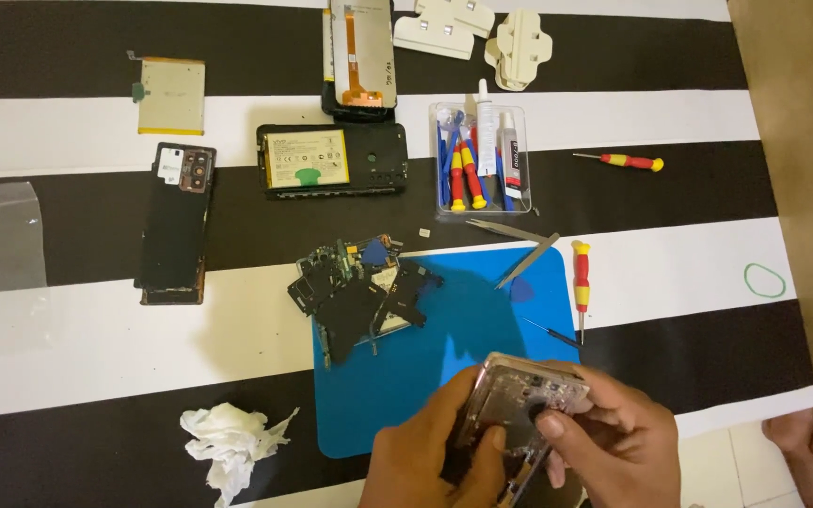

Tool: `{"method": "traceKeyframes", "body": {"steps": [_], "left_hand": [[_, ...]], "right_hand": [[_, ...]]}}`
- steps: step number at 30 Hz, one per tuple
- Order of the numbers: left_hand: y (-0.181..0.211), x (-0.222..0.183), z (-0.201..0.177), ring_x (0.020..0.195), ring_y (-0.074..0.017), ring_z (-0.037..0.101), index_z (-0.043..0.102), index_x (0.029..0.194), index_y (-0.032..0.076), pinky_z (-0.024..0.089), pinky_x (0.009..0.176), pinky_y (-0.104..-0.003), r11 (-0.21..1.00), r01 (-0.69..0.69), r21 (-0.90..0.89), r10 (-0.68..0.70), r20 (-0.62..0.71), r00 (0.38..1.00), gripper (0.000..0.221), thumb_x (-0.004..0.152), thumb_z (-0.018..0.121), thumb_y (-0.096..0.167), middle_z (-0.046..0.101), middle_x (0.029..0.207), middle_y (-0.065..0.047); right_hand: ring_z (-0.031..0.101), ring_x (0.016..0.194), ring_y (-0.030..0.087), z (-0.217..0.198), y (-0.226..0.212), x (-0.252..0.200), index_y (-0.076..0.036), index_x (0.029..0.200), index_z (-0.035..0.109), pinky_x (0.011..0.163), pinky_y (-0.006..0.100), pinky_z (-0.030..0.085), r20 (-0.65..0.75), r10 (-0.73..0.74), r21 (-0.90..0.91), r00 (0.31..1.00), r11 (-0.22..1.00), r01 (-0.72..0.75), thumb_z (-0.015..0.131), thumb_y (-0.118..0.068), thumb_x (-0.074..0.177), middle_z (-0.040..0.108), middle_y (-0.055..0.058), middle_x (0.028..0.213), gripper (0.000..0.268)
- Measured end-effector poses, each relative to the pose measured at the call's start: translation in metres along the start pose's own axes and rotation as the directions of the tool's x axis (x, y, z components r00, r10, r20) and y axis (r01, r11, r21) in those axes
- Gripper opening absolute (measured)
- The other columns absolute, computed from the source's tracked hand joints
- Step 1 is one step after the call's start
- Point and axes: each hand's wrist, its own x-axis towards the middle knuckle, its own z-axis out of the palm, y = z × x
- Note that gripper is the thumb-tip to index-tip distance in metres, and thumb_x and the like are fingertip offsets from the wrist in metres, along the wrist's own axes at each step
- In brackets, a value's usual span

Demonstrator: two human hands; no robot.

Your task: Cleaning a mobile phone frame with a cloth and inspecting internal components during a repair process.

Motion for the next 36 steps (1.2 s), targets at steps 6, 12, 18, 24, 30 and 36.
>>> {"method": "traceKeyframes", "body": {"steps": [6,12,18,24,30,36], "left_hand": [[0.003,-0.001,0.000,0.095,-0.0069,0.080,0.055,0.145,0.044,0.066,0.091,-0.023,0.997,0.070,0.033,-0.072,0.059,0.996,0.056,0.090,0.056,0.054,0.082,0.113,0.014],[-0.010,-0.001,0.007,0.099,-0.0075,0.081,0.055,0.147,0.041,0.067,0.089,-0.023,0.999,0.049,-0.003,-0.049,-0.005,0.999,0.058,0.090,0.059,0.053,0.081,0.116,0.012],[-0.012,-0.005,0.008,0.091,-0.0053,0.083,0.060,0.145,0.041,0.071,0.082,-0.020,0.997,0.049,-0.056,-0.054,-0.074,0.996,0.057,0.088,0.063,0.049,0.085,0.111,0.012],[-0.014,0.007,0.002,0.094,-0.0137,0.079,0.055,0.145,0.024,0.067,0.076,-0.027,0.946,-0.105,-0.306,0.099,-0.035,0.994,0.072,0.083,0.062,0.060,0.079,0.116,-0.002],[-0.048,0.056,0.004,0.113,-0.0305,0.069,0.046,0.155,0.019,0.061,0.089,-0.045,0.603,0.076,-0.794,0.125,0.189,0.974,0.095,0.074,0.059,0.067,0.064,0.141,-0.014],[-0.118,0.117,0.024,0.108,-0.0308,0.062,0.046,0.148,0.012,0.056,0.086,-0.048,0.378,0.110,-0.919,0.314,0.239,0.919,0.080,0.091,0.047,0.068,0.051,0.137,-0.010]], "right_hand": [[0.058,0.030,0.017,-0.008,0.003,-0.004,0.005,0.113,0.078,0.028,0.025,0.051,-0.010,-0.076,-0.039,0.997,0.996,0.075,0.078,-0.006,0.075,0.082,0.019,0.072,0.040],[0.055,0.025,0.017,-0.005,0.001,-0.002,0.005,0.112,0.080,0.025,0.025,0.044,0.000,-0.041,-0.048,0.999,0.998,0.041,0.078,-0.005,0.076,0.079,0.016,0.061,0.038],[0.058,0.023,0.017,-0.003,0.000,0.000,0.005,0.113,0.081,0.024,0.025,0.049,0.049,-0.022,-0.011,0.999,1.000,0.022,0.078,-0.002,0.077,0.082,0.016,0.063,0.037],[0.056,0.025,0.017,0.000,0.001,0.008,0.004,0.110,0.083,0.023,0.027,0.047,0.063,0.026,-0.039,0.998,0.999,-0.024,0.079,-0.012,0.078,0.078,0.015,0.058,0.036],[0.069,0.072,0.015,0.028,0.009,0.039,-0.012,0.129,0.073,0.057,0.028,0.058,0.104,-0.050,-0.440,0.993,0.893,0.091,0.079,-0.015,0.083,0.074,0.007,0.103,0.046],[0.062,0.083,0.016,0.103,0.010,0.002,-0.021,0.115,0.071,0.076,0.039,0.050,0.386,-0.034,-0.654,0.922,0.694,0.300,0.071,-0.019,0.091,0.069,0.001,0.105,0.025]]}}
